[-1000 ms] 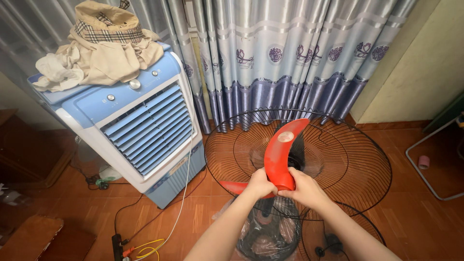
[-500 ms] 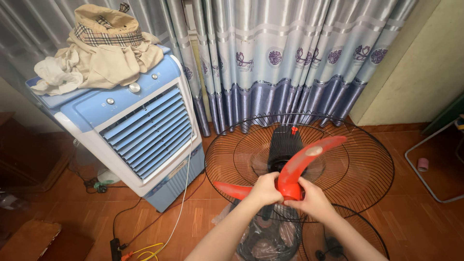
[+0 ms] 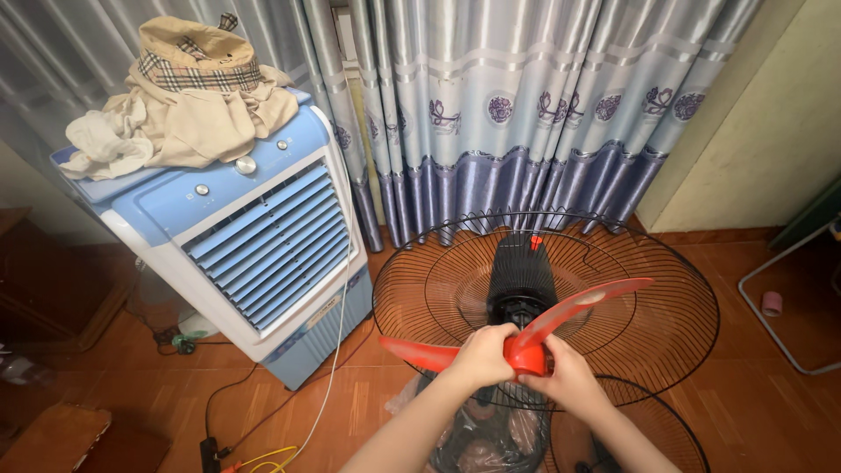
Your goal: The person attaches a red fan blade to the motor hub of a standing electric fan and secures it with a black nut. They then pick up the rear fan cage from the floor and position it over the blade assembly.
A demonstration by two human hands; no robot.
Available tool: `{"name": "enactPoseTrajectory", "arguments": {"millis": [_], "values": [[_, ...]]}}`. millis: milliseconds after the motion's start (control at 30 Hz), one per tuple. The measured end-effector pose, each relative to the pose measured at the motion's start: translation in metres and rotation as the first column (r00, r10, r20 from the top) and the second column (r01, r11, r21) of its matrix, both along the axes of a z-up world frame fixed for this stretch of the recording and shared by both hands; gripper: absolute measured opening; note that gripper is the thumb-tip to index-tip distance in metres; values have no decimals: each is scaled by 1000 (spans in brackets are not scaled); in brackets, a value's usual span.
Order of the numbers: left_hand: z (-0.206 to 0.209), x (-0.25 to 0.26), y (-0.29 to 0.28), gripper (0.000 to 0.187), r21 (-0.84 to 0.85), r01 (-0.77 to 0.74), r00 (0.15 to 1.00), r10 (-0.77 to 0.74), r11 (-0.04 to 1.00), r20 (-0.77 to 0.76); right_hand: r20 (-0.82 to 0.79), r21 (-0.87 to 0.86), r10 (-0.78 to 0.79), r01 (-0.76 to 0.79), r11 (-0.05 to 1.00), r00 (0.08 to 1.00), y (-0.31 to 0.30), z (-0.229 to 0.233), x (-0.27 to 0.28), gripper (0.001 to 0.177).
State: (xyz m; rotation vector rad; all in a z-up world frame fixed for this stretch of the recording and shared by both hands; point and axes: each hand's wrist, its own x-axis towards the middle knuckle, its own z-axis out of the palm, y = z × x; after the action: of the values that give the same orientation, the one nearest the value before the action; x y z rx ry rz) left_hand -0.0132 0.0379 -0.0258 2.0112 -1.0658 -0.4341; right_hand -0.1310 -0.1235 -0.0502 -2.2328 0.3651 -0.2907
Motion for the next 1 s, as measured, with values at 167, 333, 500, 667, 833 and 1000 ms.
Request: {"name": "enactPoseTrajectory", "arguments": {"millis": [167, 333, 500, 667, 833, 1000], "values": [[2, 3, -5, 60, -2, 15, 999, -15, 1000, 52, -32, 16, -40, 40, 999, 999, -2, -4, 4, 80], [1, 8, -9, 59, 1, 16, 998, -16, 1000, 59, 18, -5, -60, 60, 998, 998, 1, -2, 5, 95], [4, 8, -15, 58, 31, 18, 999, -19, 999, 42, 29, 52, -70, 68, 996, 997, -3, -1, 4, 89], [10, -1, -10, 57, 34, 59, 998, -59, 998, -3, -39, 89, -91, 94, 992, 995, -4, -5, -7, 92], [10, -7, -7, 52, -19, 97, 991, -94, 995, 99, -39, 84, -67, 70, 994, 997, -11, -7, -11, 85], [6, -4, -10, 44, -47, 132, 964, -117, 990, 239, 56, 63, -20, 17, 998, 998, -15, -4, -8, 82]]}}
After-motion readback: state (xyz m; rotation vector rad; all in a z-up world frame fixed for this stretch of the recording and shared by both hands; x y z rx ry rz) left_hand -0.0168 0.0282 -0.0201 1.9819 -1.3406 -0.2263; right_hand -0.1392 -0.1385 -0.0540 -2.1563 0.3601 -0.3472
